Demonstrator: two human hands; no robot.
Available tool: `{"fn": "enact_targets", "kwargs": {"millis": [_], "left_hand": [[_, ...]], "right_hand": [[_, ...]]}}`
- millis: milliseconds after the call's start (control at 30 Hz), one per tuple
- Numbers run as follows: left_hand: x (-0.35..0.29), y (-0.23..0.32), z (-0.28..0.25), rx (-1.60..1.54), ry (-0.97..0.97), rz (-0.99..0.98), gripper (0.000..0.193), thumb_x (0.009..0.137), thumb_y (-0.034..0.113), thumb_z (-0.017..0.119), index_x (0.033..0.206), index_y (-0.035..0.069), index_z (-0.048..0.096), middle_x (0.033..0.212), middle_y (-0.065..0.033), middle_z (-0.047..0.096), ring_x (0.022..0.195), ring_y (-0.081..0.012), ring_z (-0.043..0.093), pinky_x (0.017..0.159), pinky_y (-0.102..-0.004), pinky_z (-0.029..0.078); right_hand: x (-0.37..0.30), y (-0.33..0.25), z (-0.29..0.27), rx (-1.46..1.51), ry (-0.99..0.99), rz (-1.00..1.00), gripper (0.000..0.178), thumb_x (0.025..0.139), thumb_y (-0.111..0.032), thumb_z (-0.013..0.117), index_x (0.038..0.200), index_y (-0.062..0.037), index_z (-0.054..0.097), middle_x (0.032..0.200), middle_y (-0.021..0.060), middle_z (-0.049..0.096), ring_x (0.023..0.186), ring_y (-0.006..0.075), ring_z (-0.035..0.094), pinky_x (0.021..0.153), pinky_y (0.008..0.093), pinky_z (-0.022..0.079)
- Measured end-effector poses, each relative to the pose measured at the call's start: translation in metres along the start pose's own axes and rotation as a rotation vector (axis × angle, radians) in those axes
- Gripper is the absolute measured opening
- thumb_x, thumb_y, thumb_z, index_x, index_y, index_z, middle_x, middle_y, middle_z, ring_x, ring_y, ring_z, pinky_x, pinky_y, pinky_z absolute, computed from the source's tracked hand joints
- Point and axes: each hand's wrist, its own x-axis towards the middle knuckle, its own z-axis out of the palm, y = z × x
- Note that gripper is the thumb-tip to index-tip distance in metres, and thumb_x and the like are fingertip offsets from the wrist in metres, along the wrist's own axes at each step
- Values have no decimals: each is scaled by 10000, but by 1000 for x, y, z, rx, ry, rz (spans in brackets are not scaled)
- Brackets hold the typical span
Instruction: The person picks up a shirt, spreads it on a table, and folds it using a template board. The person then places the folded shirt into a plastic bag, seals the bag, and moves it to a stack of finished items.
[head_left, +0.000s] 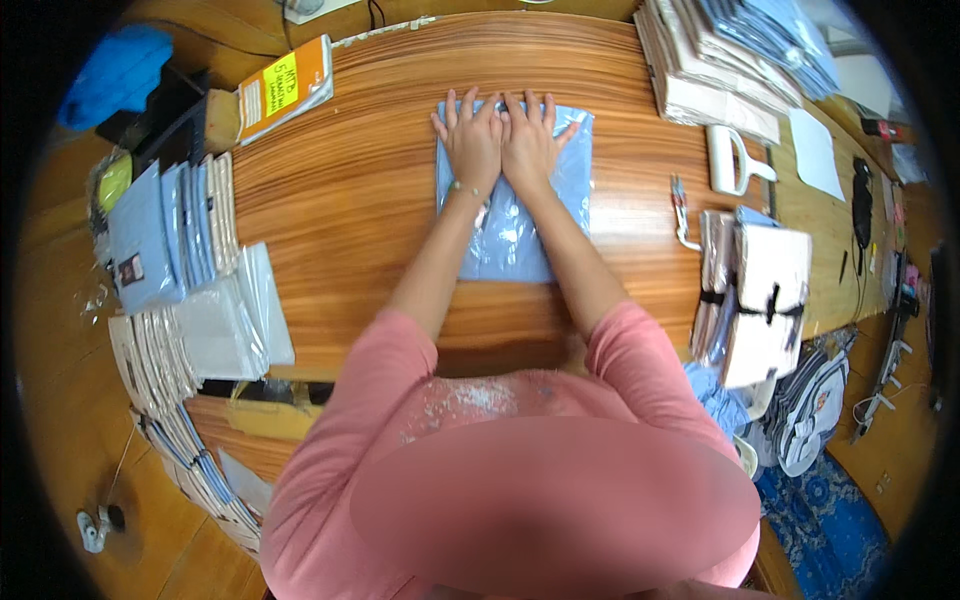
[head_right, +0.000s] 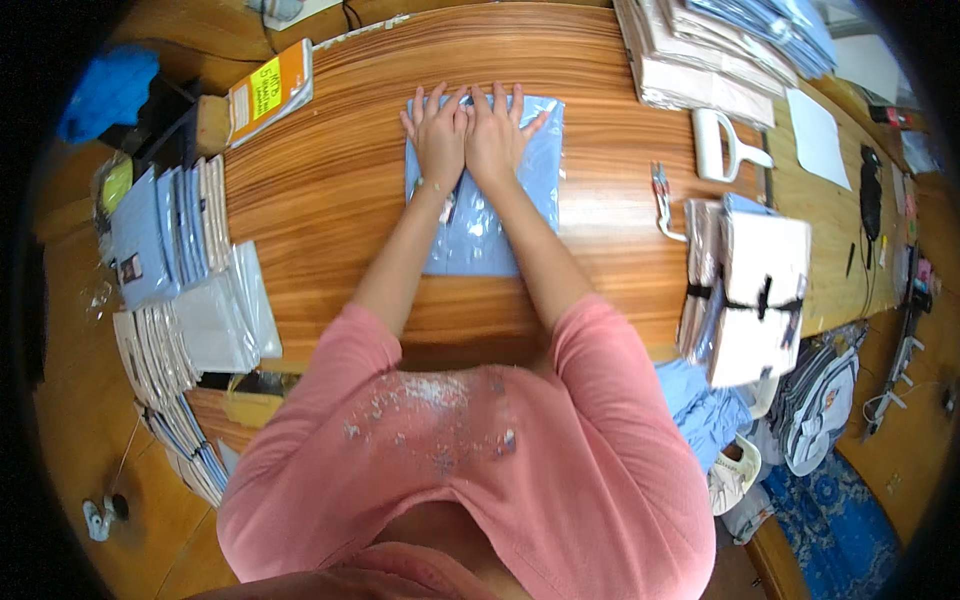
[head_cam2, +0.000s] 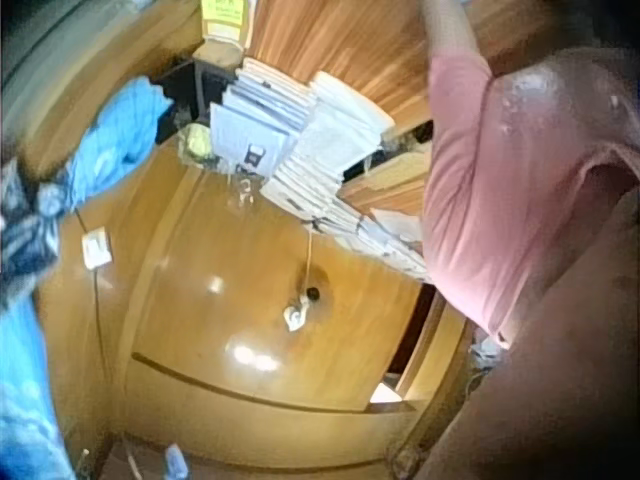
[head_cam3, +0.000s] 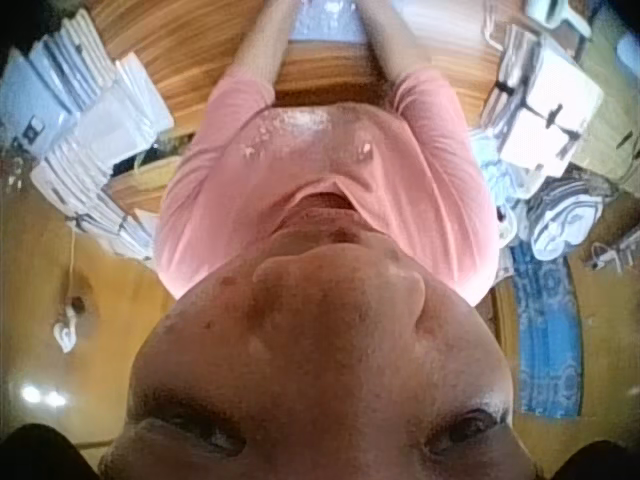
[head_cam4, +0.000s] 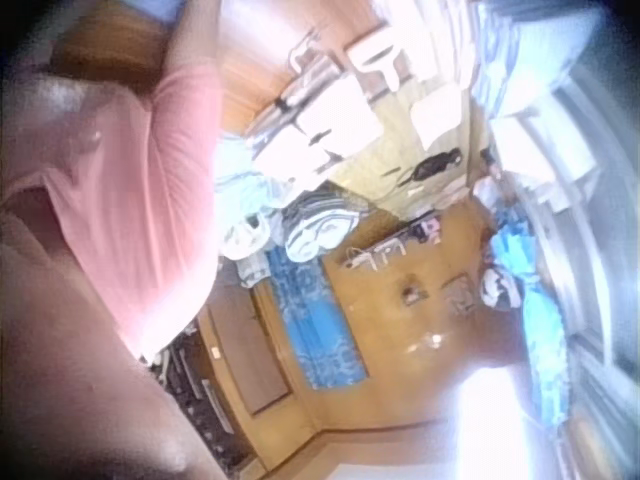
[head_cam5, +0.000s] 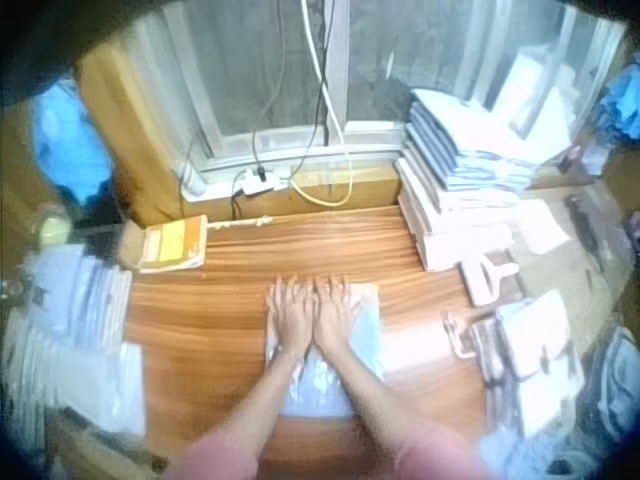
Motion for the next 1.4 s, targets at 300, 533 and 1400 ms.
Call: {"fn": "enact_targets", "kwargs": {"millis": [300, 533, 1400], "left_hand": [[-12, -26, -23, 108, -188, 223, 701, 817, 577, 512, 1396, 215, 352, 1468, -191, 216, 1372, -391, 113, 1048, -616, 112], [-40, -22, -48, 133, -209, 195, 856, 756, 675, 490, 1422, 176, 290, 1458, -240, 197, 1359, -435, 97, 1066, -601, 94], [-66, -50, -139, 32, -952, 167, 453, 801, 459, 606, 1019, 64, 646, 1248, -113, 505, 1145, -250, 462, 887, -425, 393]], "right_hand": [[4, 62, -39, -93, -57, -243, 535, 899, -411, 447, 1370, -164, 386, 1417, 212, 305, 1346, 381, 204, 1073, 549, 146], [-14, 53, -48, -149, -119, -328, 521, 894, -376, 462, 1351, -130, 410, 1400, 233, 321, 1304, 415, 263, 1053, 528, 204], [-42, 64, -137, 128, -892, -122, 473, 871, -452, 528, 1161, -78, 507, 1074, 124, 601, 948, 263, 585, 833, 401, 460]]}}
